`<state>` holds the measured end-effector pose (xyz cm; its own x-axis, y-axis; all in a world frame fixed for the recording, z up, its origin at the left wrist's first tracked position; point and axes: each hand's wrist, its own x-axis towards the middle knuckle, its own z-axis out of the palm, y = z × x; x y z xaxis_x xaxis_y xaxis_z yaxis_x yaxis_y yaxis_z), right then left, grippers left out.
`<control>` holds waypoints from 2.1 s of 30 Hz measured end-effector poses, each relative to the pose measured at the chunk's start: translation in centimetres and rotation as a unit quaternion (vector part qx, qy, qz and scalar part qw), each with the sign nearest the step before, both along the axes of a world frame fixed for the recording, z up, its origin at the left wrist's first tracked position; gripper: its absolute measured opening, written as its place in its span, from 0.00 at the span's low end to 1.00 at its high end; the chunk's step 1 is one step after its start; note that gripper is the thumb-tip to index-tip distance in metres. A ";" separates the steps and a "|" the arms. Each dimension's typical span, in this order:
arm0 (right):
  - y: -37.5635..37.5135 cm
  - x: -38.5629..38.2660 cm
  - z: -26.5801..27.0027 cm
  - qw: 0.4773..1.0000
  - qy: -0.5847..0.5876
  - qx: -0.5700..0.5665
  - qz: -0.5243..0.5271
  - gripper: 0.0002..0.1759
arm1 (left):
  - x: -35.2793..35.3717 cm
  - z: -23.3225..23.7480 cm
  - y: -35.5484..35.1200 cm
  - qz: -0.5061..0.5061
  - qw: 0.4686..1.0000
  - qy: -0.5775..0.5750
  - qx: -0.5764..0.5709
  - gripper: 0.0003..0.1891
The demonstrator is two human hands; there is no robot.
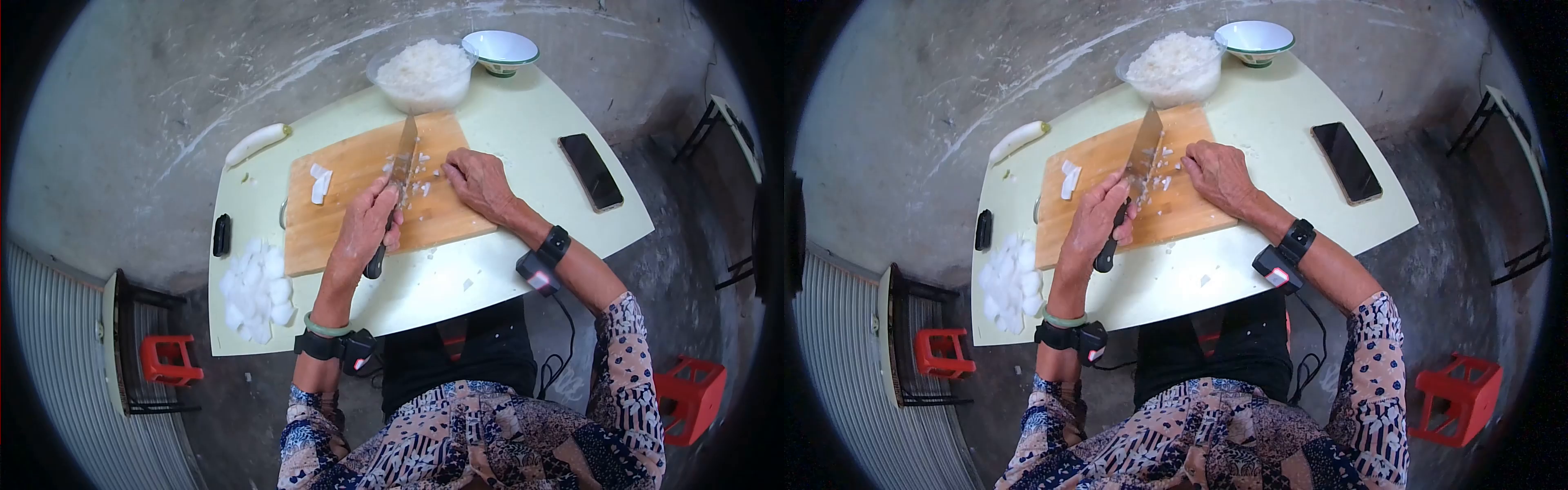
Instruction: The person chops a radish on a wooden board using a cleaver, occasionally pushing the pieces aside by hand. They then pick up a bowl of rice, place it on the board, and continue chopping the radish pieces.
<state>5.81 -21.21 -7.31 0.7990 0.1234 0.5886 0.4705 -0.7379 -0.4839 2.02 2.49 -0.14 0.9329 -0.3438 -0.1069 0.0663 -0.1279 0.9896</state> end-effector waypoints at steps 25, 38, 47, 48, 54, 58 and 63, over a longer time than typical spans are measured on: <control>-0.3 0.1 0.0 0.999 0.009 0.012 -0.033 0.11 | -1.9 -0.3 -1.0 -0.012 0.999 0.002 -0.038 0.26; -0.1 -0.1 0.4 1.000 0.005 0.004 -0.030 0.12 | 0.5 -2.1 2.9 0.017 0.999 -0.005 -0.033 0.25; -0.2 0.0 0.5 0.999 0.021 0.009 -0.031 0.11 | 1.4 -1.4 3.0 0.043 0.998 0.004 -0.037 0.25; -0.2 0.1 0.4 0.999 0.015 0.005 -0.031 0.12 | 1.7 -1.2 3.1 0.043 0.998 0.002 -0.036 0.25; -0.2 -0.1 0.3 0.999 0.021 0.005 -0.034 0.12 | 2.3 -0.7 3.6 0.080 0.995 0.035 -0.054 0.24; -0.2 -0.2 0.4 0.999 0.016 -0.003 -0.033 0.11 | 1.9 -0.7 3.9 0.062 0.996 0.049 -0.052 0.25; -0.1 -0.2 0.4 0.999 0.022 -0.002 -0.031 0.12 | 1.7 -1.0 3.3 0.044 0.998 0.026 -0.042 0.25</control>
<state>5.62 -21.35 -6.89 0.8307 0.0757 0.5515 0.4018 -0.7671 -0.5001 3.73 5.76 -1.14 0.9537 -0.2711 -0.1303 0.1252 -0.0362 0.9915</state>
